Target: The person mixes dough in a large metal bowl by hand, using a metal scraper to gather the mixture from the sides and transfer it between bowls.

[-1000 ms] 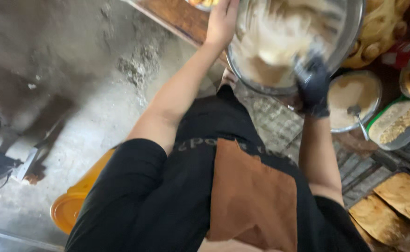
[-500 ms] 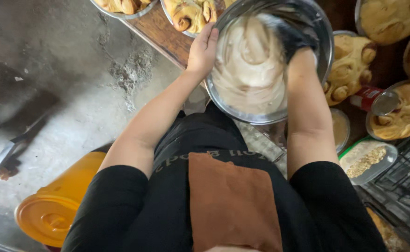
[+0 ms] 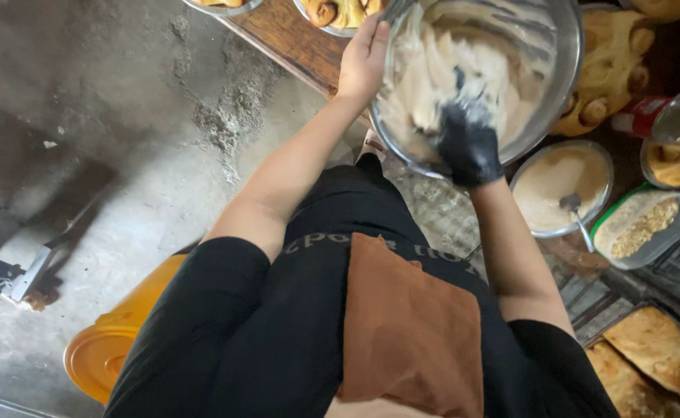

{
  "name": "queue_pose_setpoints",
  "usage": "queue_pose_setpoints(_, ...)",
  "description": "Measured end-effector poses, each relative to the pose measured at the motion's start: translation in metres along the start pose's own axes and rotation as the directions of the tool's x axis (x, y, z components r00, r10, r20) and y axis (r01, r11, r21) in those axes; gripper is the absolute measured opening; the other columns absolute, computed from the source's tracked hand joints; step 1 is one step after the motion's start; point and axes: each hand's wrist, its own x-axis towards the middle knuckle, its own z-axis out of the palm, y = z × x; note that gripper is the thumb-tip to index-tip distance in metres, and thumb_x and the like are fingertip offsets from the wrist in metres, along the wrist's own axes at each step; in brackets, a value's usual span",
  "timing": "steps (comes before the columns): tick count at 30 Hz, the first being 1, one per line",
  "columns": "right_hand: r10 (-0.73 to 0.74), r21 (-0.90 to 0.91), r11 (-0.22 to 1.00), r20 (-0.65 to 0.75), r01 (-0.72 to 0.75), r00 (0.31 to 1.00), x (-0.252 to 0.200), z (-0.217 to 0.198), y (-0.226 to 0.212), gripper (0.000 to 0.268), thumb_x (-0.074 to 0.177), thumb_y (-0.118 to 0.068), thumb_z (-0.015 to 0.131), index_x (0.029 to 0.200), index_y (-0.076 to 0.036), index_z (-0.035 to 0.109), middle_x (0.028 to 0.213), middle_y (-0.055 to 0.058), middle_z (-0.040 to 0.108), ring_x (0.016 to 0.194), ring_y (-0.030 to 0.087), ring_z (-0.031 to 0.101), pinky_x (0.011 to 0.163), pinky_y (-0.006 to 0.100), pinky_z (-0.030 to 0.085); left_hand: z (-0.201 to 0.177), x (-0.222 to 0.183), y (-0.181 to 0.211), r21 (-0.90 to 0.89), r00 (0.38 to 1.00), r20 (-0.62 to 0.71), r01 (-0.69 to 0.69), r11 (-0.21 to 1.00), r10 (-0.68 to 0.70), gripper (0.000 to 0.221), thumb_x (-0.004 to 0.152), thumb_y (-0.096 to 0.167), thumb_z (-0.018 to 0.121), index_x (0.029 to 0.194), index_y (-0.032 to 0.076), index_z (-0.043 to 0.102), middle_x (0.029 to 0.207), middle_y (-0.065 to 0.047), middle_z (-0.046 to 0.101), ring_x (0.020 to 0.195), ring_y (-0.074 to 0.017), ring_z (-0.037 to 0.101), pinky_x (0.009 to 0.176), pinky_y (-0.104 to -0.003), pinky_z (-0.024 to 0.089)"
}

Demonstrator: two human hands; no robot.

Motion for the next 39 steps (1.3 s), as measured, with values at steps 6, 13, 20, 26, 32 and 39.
queue_pose_setpoints(6,0.063,-0.034,0.997,-0.058,-0.065,0.996,-0.004,-0.029,-0.007,0.034,0.093,-0.016,0.078,0.123,0.0,0.069,0.115,0.024,0.07,0.099,0.042,0.068,0.081,0.051,0.056,-0.006,0.0,0.007,0.06,0.999,0.003,-0.053,0.997,0.053,0.048,0.107,0.04,0.051,0.139,0.005,0.059,0.125,-0.022,0.072,0.122,-0.0338,0.068,0.103,-0.036,0.052)
queue_pose_setpoints(13,0.138,0.2,0.975,-0.191,-0.099,0.972,0.003,-0.049,0.056,0.03,0.094,-0.018,0.075,0.12,-0.005,0.069,0.126,0.021,0.07,0.118,0.037,0.068,0.099,0.043,0.057,-0.008,-0.003,0.023,-0.006,0.997,0.066,0.039,0.999,-0.038,0.045,0.108,0.037,0.052,0.137,0.004,0.058,0.116,-0.02,0.074,0.111,-0.0296,0.071,0.097,-0.034,0.053)
queue_pose_setpoints(20,0.129,0.323,0.939,-0.011,-0.119,0.992,0.124,-0.017,0.155,0.03,0.092,-0.027,0.074,0.113,-0.006,0.072,0.116,0.021,0.071,0.108,0.037,0.068,0.092,0.044,0.057,-0.005,0.004,0.032,-0.044,0.998,0.061,-0.004,0.999,0.006,0.039,0.108,0.032,0.054,0.131,0.001,0.062,0.111,-0.017,0.075,0.107,-0.0231,0.072,0.096,-0.033,0.053)
queue_pose_setpoints(26,-0.001,0.25,0.965,0.326,-0.085,0.945,0.185,-0.011,0.135,0.033,0.09,-0.035,0.074,0.106,-0.007,0.074,0.108,0.02,0.072,0.1,0.036,0.069,0.085,0.044,0.056,-0.003,0.005,0.033,-0.032,0.999,0.024,0.038,0.999,-0.037,0.038,0.106,0.031,0.056,0.128,0.001,0.065,0.106,-0.016,0.076,0.102,-0.0221,0.071,0.094,-0.032,0.053)
queue_pose_setpoints(32,-0.131,0.079,0.991,0.461,0.106,0.878,0.149,-0.026,0.05,0.037,0.088,-0.042,0.073,0.099,-0.007,0.077,0.1,0.02,0.073,0.091,0.036,0.069,0.079,0.045,0.056,-0.003,0.007,0.016,-0.05,1.0,0.02,0.011,0.999,-0.01,0.038,0.106,0.032,0.057,0.128,0.001,0.065,0.107,-0.014,0.076,0.102,-0.0207,0.071,0.093,-0.032,0.054)
queue_pose_setpoints(39,0.022,-0.112,0.994,0.274,0.009,0.961,-0.008,-0.062,-0.044,0.037,0.088,-0.045,0.074,0.093,-0.008,0.079,0.091,0.017,0.074,0.082,0.036,0.069,0.073,0.046,0.055,0.0,0.009,0.007,-0.195,0.997,0.077,-0.012,0.981,0.027,0.04,0.108,0.033,0.056,0.132,0.001,0.063,0.11,-0.013,0.076,0.105,-0.0186,0.067,0.096,-0.032,0.053)
